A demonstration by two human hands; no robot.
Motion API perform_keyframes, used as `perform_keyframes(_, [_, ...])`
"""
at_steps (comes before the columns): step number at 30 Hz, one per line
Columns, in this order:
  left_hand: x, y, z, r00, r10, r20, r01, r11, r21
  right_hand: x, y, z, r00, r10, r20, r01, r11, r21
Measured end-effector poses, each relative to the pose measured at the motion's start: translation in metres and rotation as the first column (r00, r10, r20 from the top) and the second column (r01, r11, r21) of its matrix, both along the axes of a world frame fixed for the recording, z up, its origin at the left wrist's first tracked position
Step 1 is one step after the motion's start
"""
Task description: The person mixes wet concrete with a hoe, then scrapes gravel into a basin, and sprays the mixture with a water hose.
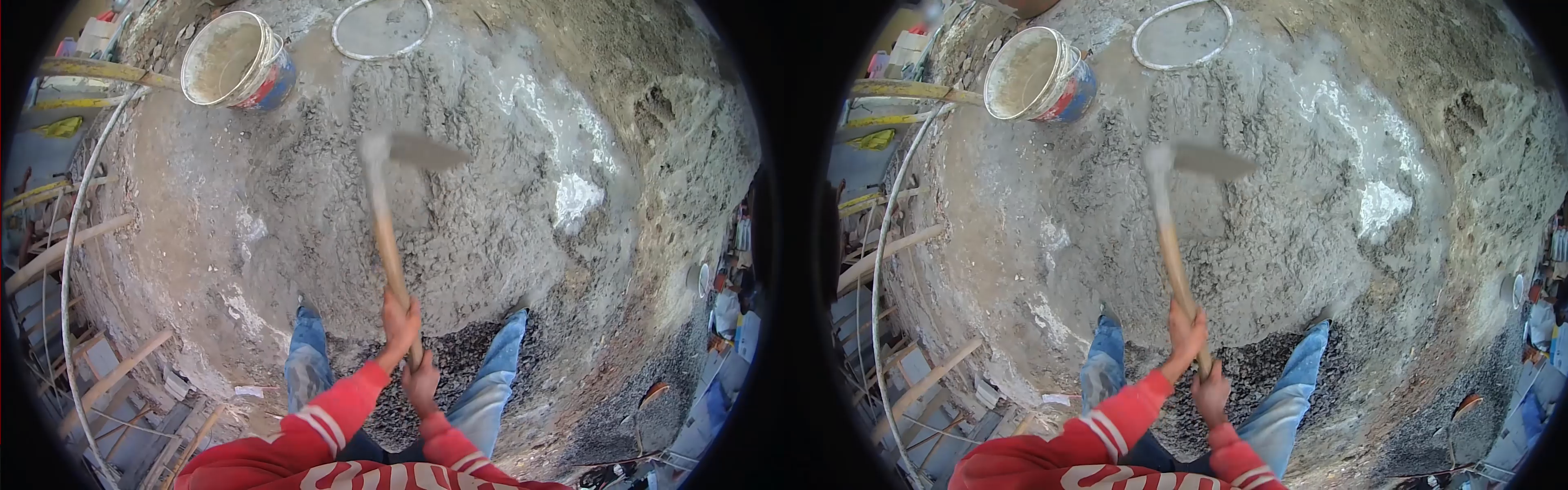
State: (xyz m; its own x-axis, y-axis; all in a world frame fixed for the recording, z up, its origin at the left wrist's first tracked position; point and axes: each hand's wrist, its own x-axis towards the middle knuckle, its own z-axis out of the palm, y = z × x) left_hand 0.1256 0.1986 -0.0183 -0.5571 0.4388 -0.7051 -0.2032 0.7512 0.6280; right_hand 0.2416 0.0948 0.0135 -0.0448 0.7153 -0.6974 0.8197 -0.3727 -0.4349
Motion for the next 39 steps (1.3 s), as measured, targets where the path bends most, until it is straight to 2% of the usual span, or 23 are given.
perform_keyframes(2, [-0.028,0.075,-0.030,0.940,-0.108,-0.325,0.178,0.965,0.195,-0.032,0.086,-0.044,0.979,-0.028,-0.202,0.075,0.970,0.231])
perform_keyframes(3, [-0.049,0.129,-0.028,0.959,-0.105,-0.263,0.175,0.950,0.260,-0.051,0.134,-0.071,0.948,-0.063,-0.311,0.154,0.948,0.278])
perform_keyframes(4, [-0.066,0.177,-0.049,0.841,-0.106,-0.530,0.338,0.869,0.361,-0.073,0.189,-0.085,0.907,-0.026,-0.420,0.197,0.908,0.371])
perform_keyframes(5, [-0.082,0.224,-0.068,0.763,-0.084,-0.641,0.407,0.832,0.376,-0.093,0.240,-0.105,0.854,0.023,-0.519,0.219,0.890,0.400])
perform_keyframes(6, [-0.100,0.272,-0.093,0.621,-0.084,-0.779,0.522,0.786,0.331,-0.113,0.288,-0.119,0.733,-0.127,-0.668,0.296,0.944,0.145])
perform_keyframes(8, [-0.128,0.345,-0.105,0.631,-0.264,-0.730,0.581,0.784,0.219,-0.144,0.369,-0.166,0.637,-0.177,-0.750,0.250,0.968,-0.015])
perform_keyframes(9, [-0.129,0.365,-0.101,0.549,-0.432,-0.716,0.608,0.794,-0.013,-0.159,0.399,-0.178,0.546,-0.275,-0.792,0.256,0.954,-0.155])
perform_keyframes(11, [-0.156,0.411,-0.183,0.298,-0.585,-0.755,0.702,0.670,-0.241,-0.183,0.423,-0.177,0.353,-0.483,-0.801,0.332,0.865,-0.375])
perform_keyframes(12, [-0.161,0.411,-0.191,0.290,-0.597,-0.748,0.706,0.661,-0.254,-0.188,0.415,-0.176,0.345,-0.496,-0.797,0.337,0.858,-0.388])
perform_keyframes(14, [-0.165,0.407,-0.190,0.159,-0.751,-0.641,0.771,0.500,-0.394,-0.185,0.390,-0.164,0.375,-0.579,-0.724,0.378,0.809,-0.451])
perform_keyframes(15, [-0.158,0.397,-0.179,0.156,-0.744,-0.650,0.768,0.505,-0.393,-0.178,0.372,-0.167,0.366,-0.609,-0.704,0.343,0.791,-0.507])
perform_keyframes(17, [-0.131,0.362,-0.152,0.414,-0.647,-0.641,0.666,0.695,-0.272,-0.160,0.337,-0.160,0.355,-0.642,-0.680,0.328,0.766,-0.553])
perform_keyframes(20, [-0.123,0.352,-0.158,0.488,-0.607,-0.626,0.594,0.757,-0.271,-0.133,0.286,-0.138,0.349,-0.691,-0.633,0.308,0.723,-0.619])
perform_keyframes(22, [-0.122,0.334,-0.174,0.612,-0.572,-0.545,0.598,0.787,-0.154,-0.114,0.241,-0.110,0.389,-0.706,-0.592,0.324,0.706,-0.630])
perform_keyframes(25, [-0.092,0.251,-0.144,0.828,-0.482,-0.288,0.454,0.876,-0.161,-0.076,0.159,-0.079,0.507,-0.686,-0.522,0.366,0.720,-0.590])
perform_keyframes(26, [-0.081,0.204,-0.162,0.732,-0.534,-0.422,0.506,0.842,-0.187,-0.061,0.121,-0.076,0.575,-0.673,-0.465,0.347,0.716,-0.606])
perform_keyframes(27, [-0.067,0.152,-0.166,0.732,-0.477,-0.486,0.458,0.873,-0.168,-0.047,0.077,-0.073,0.634,-0.640,-0.435,0.364,0.743,-0.562])
perform_keyframes(29, [-0.052,0.057,-0.152,0.902,-0.339,-0.267,0.340,0.940,-0.045,-0.021,-0.016,-0.066,0.808,-0.491,-0.324,0.314,0.826,-0.468])
perform_keyframes(30, [-0.042,0.016,-0.125,0.946,-0.267,-0.182,0.267,0.963,-0.024,-0.010,-0.048,-0.047,0.924,-0.273,-0.267,0.198,0.941,-0.275])
perform_keyframes(31, [-0.033,-0.018,-0.113,0.943,-0.258,-0.210,0.252,0.966,-0.056,-0.005,-0.074,-0.028,0.927,-0.324,-0.189,0.236,0.895,-0.378])
perform_keyframes(33, [-0.016,-0.073,-0.075,0.949,-0.241,-0.203,0.230,0.970,-0.074,0.008,-0.104,0.012,0.911,-0.287,-0.296,0.214,0.943,-0.256])
perform_keyframes(36, [-0.011,-0.056,-0.021,0.960,-0.241,-0.141,0.235,0.970,-0.055,0.016,-0.114,0.030,0.906,-0.334,-0.260,0.261,0.925,-0.276])
perform_keyframes(39, [-0.028,0.031,0.023,0.955,-0.297,0.015,0.294,0.951,0.101,0.011,-0.049,-0.014,0.948,-0.206,-0.241,0.213,0.977,0.001])
